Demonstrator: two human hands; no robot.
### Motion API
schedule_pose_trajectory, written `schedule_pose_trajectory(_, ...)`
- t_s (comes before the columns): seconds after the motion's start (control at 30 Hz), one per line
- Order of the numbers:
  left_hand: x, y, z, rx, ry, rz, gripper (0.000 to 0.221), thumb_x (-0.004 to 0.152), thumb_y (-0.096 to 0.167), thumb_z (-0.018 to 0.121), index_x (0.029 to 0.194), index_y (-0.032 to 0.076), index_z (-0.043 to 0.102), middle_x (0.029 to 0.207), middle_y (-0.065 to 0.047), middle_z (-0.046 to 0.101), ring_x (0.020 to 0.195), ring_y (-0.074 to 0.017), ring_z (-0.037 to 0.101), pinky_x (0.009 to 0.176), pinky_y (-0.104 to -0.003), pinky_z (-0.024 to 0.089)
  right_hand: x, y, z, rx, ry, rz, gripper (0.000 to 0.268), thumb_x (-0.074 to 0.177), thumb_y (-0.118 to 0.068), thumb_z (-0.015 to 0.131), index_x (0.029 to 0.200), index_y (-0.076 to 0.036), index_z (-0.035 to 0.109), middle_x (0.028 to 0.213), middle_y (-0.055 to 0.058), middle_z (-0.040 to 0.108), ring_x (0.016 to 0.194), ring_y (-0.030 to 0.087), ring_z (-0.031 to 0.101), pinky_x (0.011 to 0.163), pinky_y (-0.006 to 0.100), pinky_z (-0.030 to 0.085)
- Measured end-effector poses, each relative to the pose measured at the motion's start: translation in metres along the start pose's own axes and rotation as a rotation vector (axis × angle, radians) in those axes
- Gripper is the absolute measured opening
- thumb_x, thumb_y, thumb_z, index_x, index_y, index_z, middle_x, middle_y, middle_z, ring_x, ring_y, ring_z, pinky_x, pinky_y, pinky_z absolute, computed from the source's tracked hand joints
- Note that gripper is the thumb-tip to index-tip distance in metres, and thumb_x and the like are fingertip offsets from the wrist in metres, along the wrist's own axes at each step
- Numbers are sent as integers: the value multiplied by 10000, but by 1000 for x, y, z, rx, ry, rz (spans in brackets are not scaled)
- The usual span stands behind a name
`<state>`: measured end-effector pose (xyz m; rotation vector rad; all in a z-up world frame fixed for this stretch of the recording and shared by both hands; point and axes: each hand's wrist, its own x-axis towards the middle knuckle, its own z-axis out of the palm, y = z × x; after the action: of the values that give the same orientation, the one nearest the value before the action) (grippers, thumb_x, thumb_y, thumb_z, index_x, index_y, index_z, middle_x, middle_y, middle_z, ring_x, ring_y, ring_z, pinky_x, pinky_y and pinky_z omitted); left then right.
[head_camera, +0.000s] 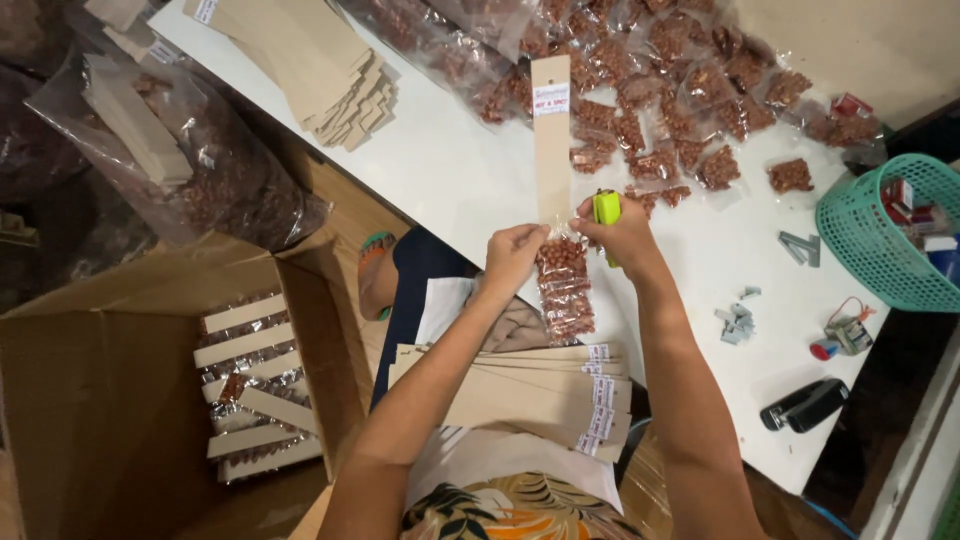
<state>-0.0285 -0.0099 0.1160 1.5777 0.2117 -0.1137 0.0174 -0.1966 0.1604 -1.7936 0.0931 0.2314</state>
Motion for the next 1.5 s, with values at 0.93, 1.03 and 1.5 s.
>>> schedule_pose_trajectory(0.93, 13, -15, 18, 163, -8, 157, 183, 914, 259, 738, 989, 116, 824, 716, -157, 744, 698, -262, 725, 619, -379, 561, 39, 6, 11, 30, 582, -73, 356, 796, -425, 808, 903, -117, 664, 772, 36, 660, 713, 175, 645, 703, 322, 525)
schedule_pose_trajectory(1.03, 27, -29, 12, 55, -14, 25, 258, 916, 296, 761, 1052, 81, 803, 720, -118, 744, 669, -163, 675, 619, -336, 542, 43, 36, -41, -601, 564, -202, 524, 677, -160, 873, 1145, -101, 644, 1014, 163, 617, 923, 340, 662, 831, 434, 535)
schedule_pose_trajectory(1.5, 43, -46, 11, -57, -2, -141, 260, 933, 308, 736, 1088, 112, 807, 805, -75, 756, 801, -151, 669, 762, -315, 541, -8, 50, -99, -3, 450, -33, 114, 854, -144, 776, 842, -101, 672, 669, 89, 661, 509, 176, 644, 469, 288, 517)
